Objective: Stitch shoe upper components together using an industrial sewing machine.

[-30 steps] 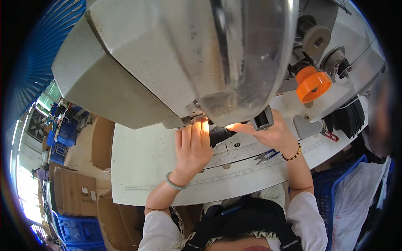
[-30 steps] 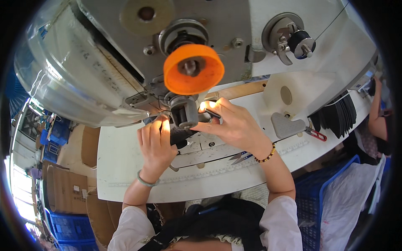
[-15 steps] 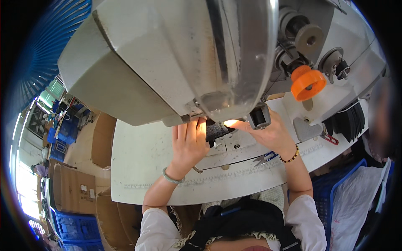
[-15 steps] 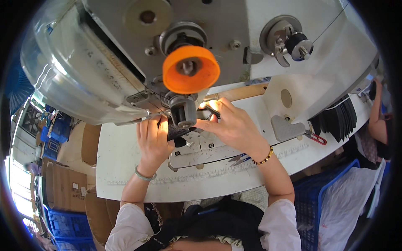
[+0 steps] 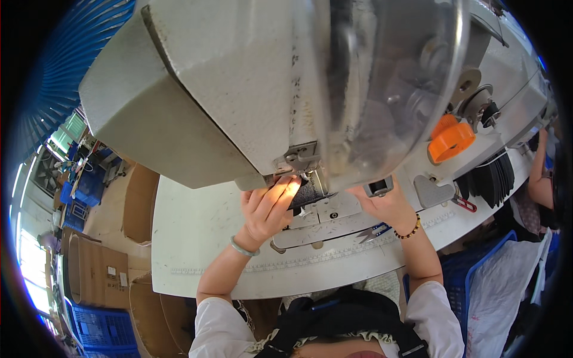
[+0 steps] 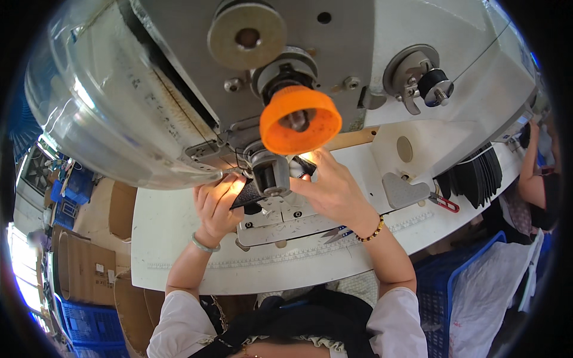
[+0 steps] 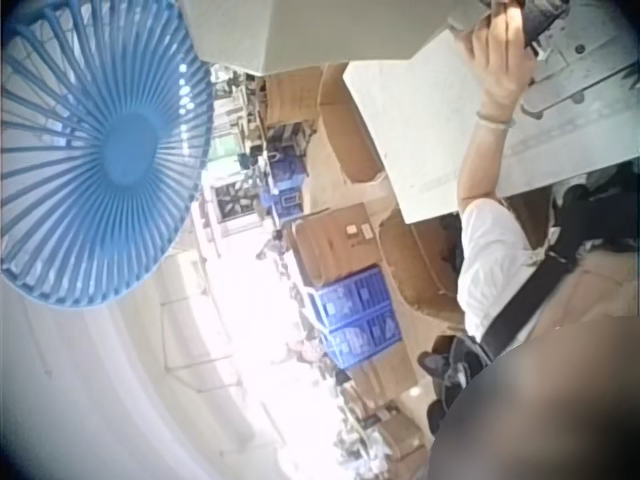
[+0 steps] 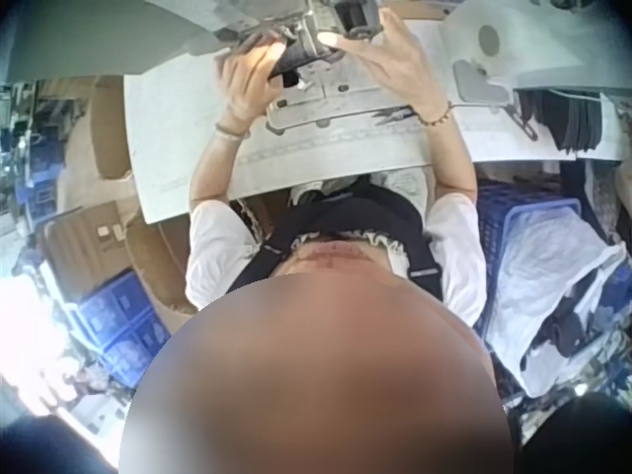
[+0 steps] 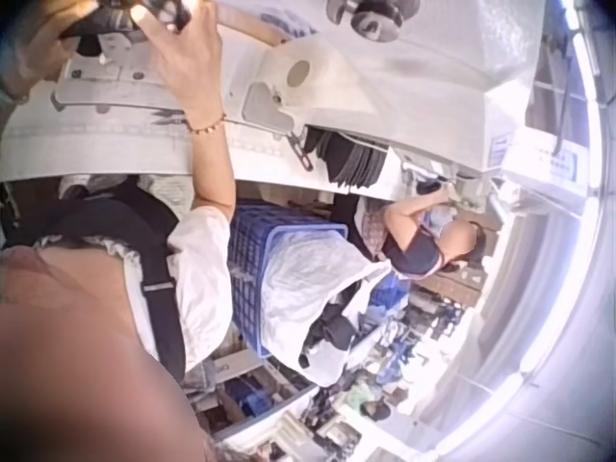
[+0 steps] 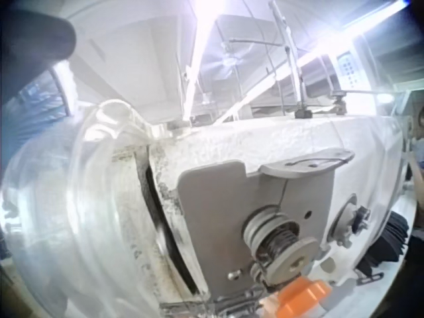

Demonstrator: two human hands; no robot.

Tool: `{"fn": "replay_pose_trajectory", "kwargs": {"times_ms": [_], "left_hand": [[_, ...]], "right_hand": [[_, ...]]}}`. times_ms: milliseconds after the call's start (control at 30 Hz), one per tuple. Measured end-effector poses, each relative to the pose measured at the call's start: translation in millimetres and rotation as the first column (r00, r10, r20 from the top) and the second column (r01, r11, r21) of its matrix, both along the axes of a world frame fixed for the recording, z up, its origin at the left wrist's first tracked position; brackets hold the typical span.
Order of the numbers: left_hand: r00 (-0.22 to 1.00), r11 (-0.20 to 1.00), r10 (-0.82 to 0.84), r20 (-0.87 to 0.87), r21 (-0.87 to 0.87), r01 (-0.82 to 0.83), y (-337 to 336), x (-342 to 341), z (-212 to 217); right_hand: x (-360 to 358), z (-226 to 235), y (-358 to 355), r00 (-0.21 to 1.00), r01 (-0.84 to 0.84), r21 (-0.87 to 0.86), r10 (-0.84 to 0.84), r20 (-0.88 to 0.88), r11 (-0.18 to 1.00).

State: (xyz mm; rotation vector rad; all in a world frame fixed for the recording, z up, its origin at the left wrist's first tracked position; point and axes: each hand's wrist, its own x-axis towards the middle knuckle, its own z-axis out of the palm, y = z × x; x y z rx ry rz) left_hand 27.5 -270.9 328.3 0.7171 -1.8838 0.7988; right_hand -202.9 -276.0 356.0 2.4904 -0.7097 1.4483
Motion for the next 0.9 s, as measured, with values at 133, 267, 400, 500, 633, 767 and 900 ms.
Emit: {"fn": "replay_pose_trajectory", "kwargs": {"times_ms": [133,267,400,500,633,767,900], "left_hand": [[1.000,1.000,0.024,-0.003,-0.008,-0.024,-1.9,-0.1,2.1],[0.999,0.999,0.037,-0.009,0.015,-0.037,-3.6,-0.9,5.4],[0.999,0.999,0.033,-0.018,0.038,-0.032,-6.5,-0.4,8.0],[0.999,0.999,0.025,-0.041,0.044,-0.024,-9.6,-0.3,8.1],[0.999,1.000,0.018,-0.039,0.026,-0.017,-13.3,1.0,7.3],[1.000,1.000,0.017,-0.023,0.021,-0.017,-20.1,3.6,7.8],[0.997,0.996,-0.050,-0.059,0.070,0.054,-23.6,3.4,10.2]], "right_hand": [[1.6,2.5,0.9,0.999,-0.020,0.069,0.017,0.042,0.997],[2.2,1.4,0.8,0.999,-0.001,0.147,-0.006,0.049,0.989],[3.6,-0.2,0.7,0.992,-0.026,0.213,-0.001,0.127,0.977],[4.0,1.0,-1.7,0.993,-0.016,0.199,-0.007,0.116,0.980],[4.1,2.4,-4.0,0.993,-0.029,0.179,0.008,0.115,0.983],[4.9,1.7,-5.0,0.993,-0.029,0.252,-0.002,0.121,0.967],[4.9,2.3,-6.1,0.993,-0.009,0.225,-0.017,0.113,0.974]]}}
